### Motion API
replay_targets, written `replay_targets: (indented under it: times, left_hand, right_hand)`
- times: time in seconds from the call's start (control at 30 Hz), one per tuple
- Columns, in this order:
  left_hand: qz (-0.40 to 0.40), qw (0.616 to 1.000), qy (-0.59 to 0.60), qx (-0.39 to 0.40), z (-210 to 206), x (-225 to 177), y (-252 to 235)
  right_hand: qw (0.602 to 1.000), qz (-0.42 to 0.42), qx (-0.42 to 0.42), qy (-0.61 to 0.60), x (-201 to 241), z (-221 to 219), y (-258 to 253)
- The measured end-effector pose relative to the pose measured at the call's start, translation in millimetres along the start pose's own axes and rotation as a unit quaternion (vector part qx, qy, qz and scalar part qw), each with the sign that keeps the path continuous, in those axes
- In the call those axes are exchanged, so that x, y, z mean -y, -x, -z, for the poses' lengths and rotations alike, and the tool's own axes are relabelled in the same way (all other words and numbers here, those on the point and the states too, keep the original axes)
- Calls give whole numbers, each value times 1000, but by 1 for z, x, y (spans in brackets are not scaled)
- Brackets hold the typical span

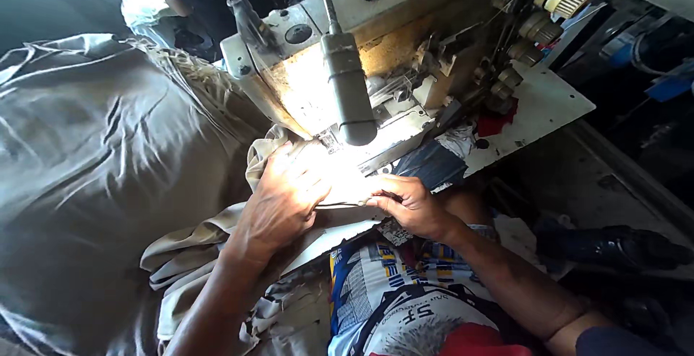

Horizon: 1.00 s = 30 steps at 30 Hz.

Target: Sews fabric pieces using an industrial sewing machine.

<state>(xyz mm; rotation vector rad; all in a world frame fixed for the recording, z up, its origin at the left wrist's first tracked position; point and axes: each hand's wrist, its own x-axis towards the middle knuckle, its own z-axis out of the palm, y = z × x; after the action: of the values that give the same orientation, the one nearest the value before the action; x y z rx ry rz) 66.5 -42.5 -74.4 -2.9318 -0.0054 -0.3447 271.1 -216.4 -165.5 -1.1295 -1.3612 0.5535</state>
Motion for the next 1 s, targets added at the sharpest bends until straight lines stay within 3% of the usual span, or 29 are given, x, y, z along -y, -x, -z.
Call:
replay_targets:
  times: [0.3, 0.47, 0.6, 0.77, 0.9, 1.0]
  left_hand:
    - [19, 1000, -17, -7, 1, 28, -2]
    - [75, 997, 17, 23, 34, 30, 8]
    - [59, 993, 100, -36, 49, 2, 16]
    - [60, 963, 254, -69, 11, -31, 22]
    - [82, 993, 63, -65, -22, -30, 16]
    - [80, 993, -9, -84, -34, -20, 19]
  right_hand:
    - [999, -14, -33, -15, -10, -11, -33]
    - [999, 20, -47, 9, -18, -14, -43]
    - [997, 46, 24, 50, -15, -6, -42]
    - [989, 86, 106, 57, 2, 5, -23]
    - [990, 116, 64, 51, 5, 6, -12]
    - [992, 98, 44, 68, 3, 4, -3]
